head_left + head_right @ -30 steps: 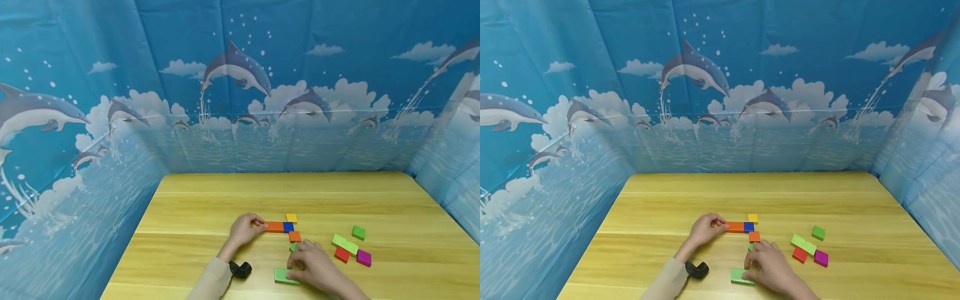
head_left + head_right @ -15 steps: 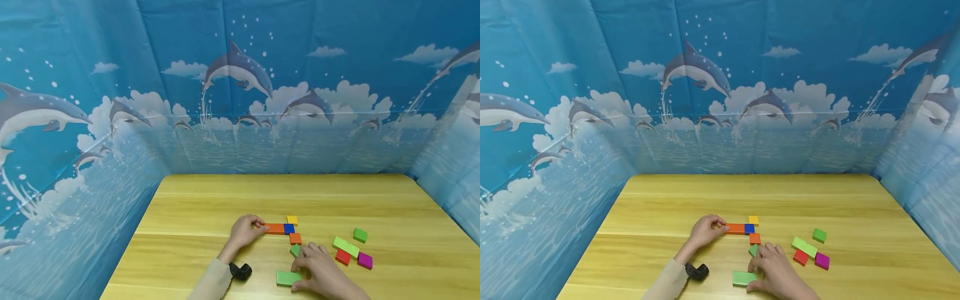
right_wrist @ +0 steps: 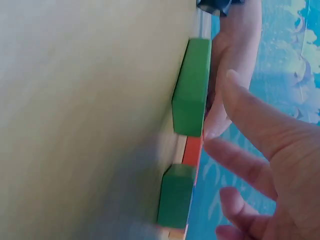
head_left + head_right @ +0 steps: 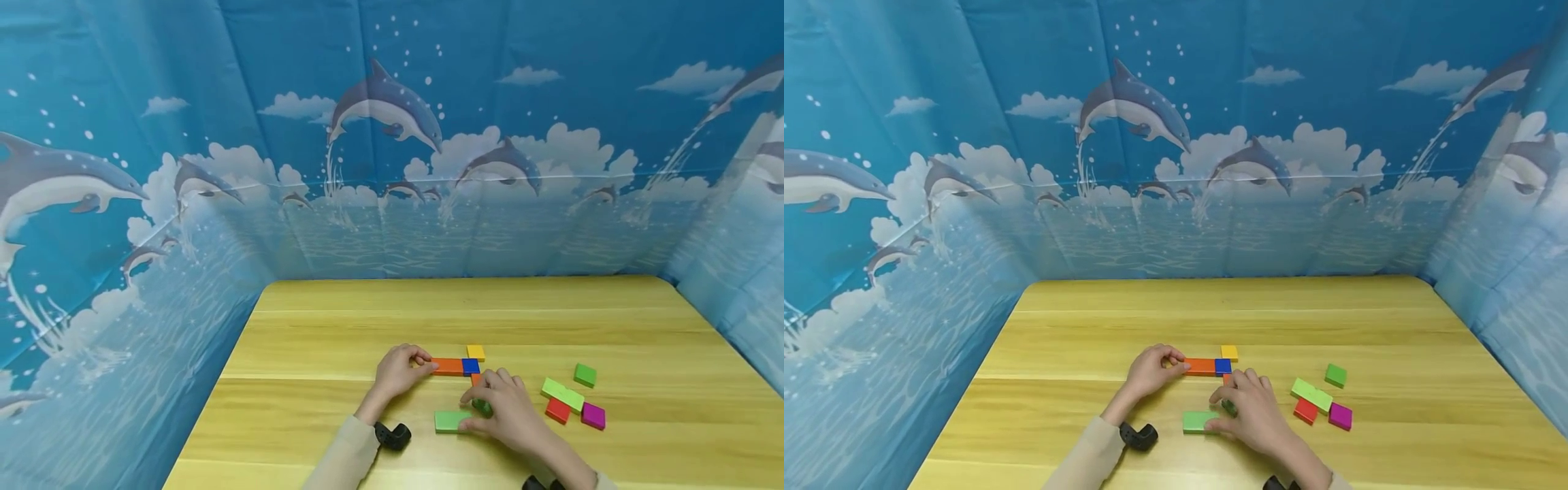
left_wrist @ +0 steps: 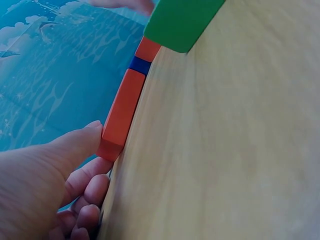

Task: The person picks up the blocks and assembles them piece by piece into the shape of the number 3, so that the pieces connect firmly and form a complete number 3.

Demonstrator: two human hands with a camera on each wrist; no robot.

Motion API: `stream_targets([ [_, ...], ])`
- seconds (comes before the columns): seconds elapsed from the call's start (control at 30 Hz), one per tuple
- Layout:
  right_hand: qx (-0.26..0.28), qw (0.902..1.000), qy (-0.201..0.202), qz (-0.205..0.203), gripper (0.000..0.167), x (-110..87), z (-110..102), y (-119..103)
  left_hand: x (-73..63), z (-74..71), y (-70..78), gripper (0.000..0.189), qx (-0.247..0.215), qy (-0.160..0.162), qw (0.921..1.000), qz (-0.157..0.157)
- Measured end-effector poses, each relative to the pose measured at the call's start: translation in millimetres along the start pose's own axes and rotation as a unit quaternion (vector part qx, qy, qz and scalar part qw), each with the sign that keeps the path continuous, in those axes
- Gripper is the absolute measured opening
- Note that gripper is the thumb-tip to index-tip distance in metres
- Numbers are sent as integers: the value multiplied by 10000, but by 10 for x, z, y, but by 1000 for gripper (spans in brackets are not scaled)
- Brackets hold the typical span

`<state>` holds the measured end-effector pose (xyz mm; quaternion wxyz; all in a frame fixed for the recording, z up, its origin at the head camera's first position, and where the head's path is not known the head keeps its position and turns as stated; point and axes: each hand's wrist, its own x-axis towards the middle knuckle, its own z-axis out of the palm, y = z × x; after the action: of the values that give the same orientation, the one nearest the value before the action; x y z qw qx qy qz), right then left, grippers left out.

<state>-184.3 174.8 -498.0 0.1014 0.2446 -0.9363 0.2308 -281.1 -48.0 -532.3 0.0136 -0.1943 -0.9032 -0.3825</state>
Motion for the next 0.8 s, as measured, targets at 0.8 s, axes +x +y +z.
stream_targets([
  [0.8, 146, 9996, -58, 216, 28, 114, 70, 210, 47, 27, -35, 21, 2, 54, 9998, 167],
])
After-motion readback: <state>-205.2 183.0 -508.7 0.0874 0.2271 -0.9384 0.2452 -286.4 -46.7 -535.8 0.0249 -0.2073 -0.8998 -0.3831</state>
